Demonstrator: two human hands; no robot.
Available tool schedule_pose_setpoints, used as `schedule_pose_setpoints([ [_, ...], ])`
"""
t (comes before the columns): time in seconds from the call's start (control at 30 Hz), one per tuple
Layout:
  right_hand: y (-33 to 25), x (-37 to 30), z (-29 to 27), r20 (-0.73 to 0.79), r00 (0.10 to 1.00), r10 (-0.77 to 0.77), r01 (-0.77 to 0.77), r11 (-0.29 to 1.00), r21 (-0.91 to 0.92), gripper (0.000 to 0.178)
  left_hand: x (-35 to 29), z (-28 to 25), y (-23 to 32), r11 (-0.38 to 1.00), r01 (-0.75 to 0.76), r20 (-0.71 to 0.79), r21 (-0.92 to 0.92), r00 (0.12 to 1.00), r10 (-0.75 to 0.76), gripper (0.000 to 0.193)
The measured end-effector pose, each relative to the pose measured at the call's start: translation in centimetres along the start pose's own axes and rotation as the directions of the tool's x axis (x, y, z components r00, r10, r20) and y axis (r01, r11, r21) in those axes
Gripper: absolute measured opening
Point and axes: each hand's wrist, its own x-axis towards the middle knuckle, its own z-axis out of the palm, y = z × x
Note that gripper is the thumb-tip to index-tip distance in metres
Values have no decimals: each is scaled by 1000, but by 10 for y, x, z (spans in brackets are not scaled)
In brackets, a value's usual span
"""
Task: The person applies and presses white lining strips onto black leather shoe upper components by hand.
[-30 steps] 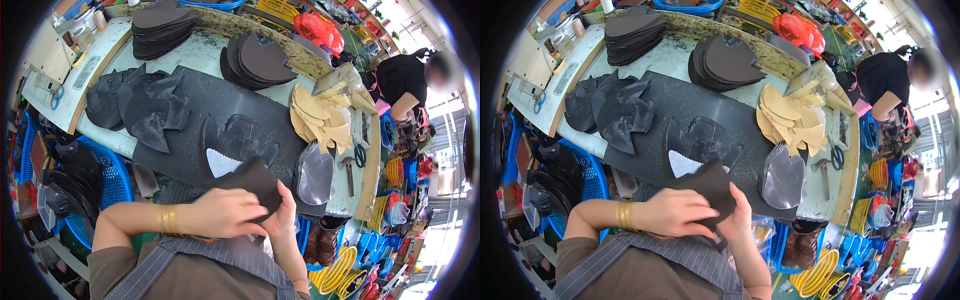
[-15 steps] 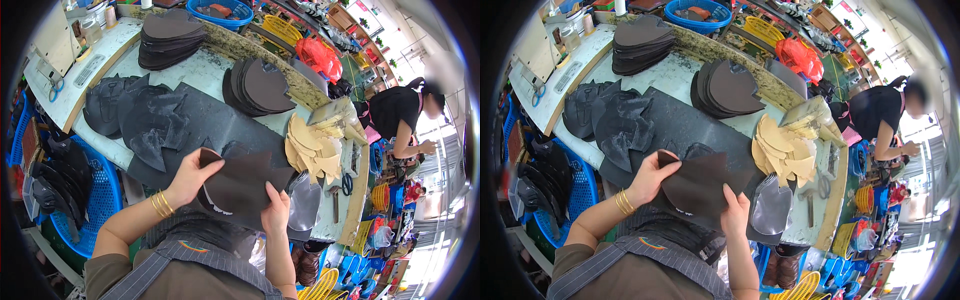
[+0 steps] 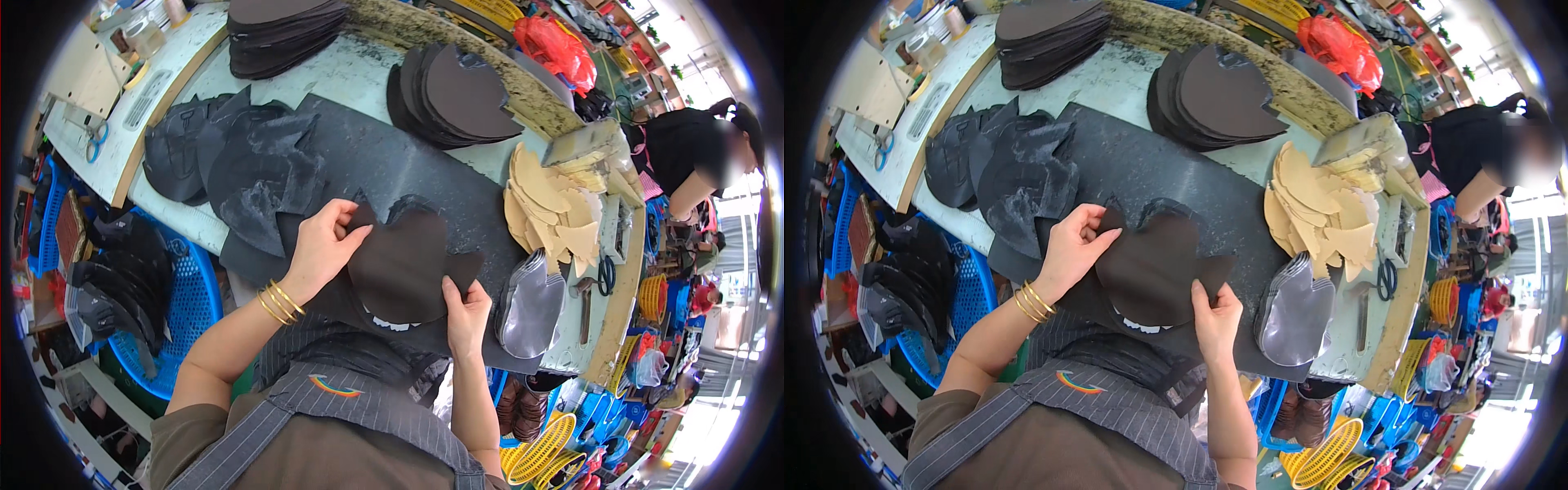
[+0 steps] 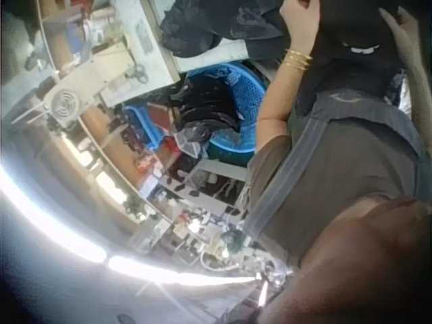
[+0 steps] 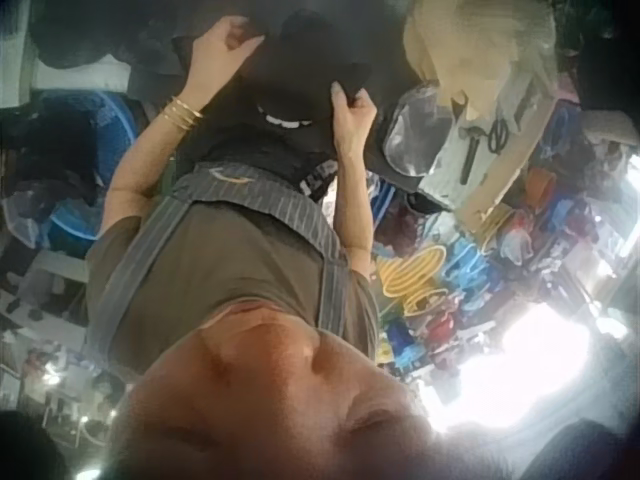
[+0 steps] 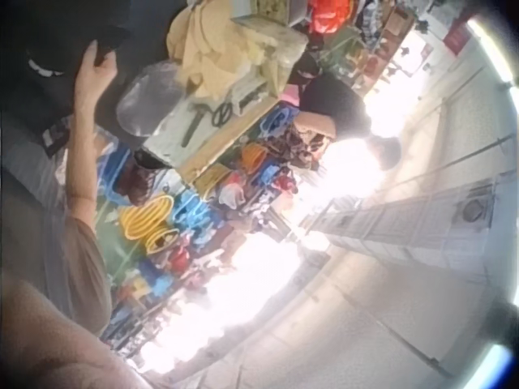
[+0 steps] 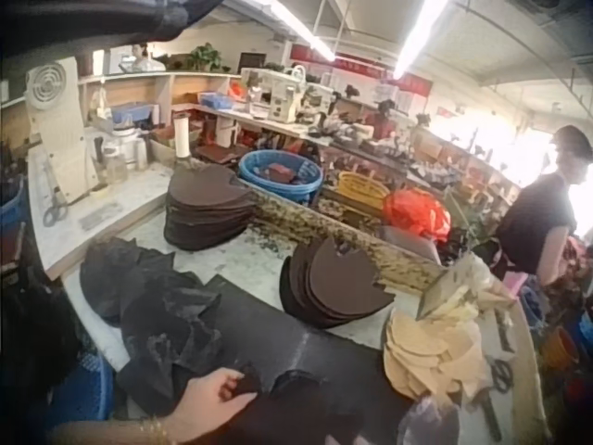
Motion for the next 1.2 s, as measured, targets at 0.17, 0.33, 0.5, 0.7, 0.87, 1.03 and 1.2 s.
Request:
schedule_pose_setpoints([
  [0.17,5,-2,-3,6,1000,-14,14,999,-36,11,-2,0,-2,1000,-11,-2,10,1000,11,27],
  [0.33,7,-1,1,7,1000,-18,18,999,-47,13,-6,2,7,836,-254,-94,486,936,339,34],
  [0.5,1,1,1,3,996,-90,90,995,-31,16,-15,7,26,628,-734,540,261,650,535,41],
  [0.7,-9,-2,-16,-190,982,-4,-60,942,-330,16,-26,4,31,537,-786,614,306,594,519,63],
  [0.87,-7,-11,-37,-53,914,-402,204,569,-797,20,-23,-31,25,682,-721,715,120,540,445,48],
  [1.03,-46,-12,-37,724,560,-402,819,138,-557,49,-6,-43,19,541,-823,731,172,475,490,42],
  [1.2,-25,6,-52,789,530,-312,814,448,-370,27,-16,-43,15,560,-820,741,120,450,499,22],
])
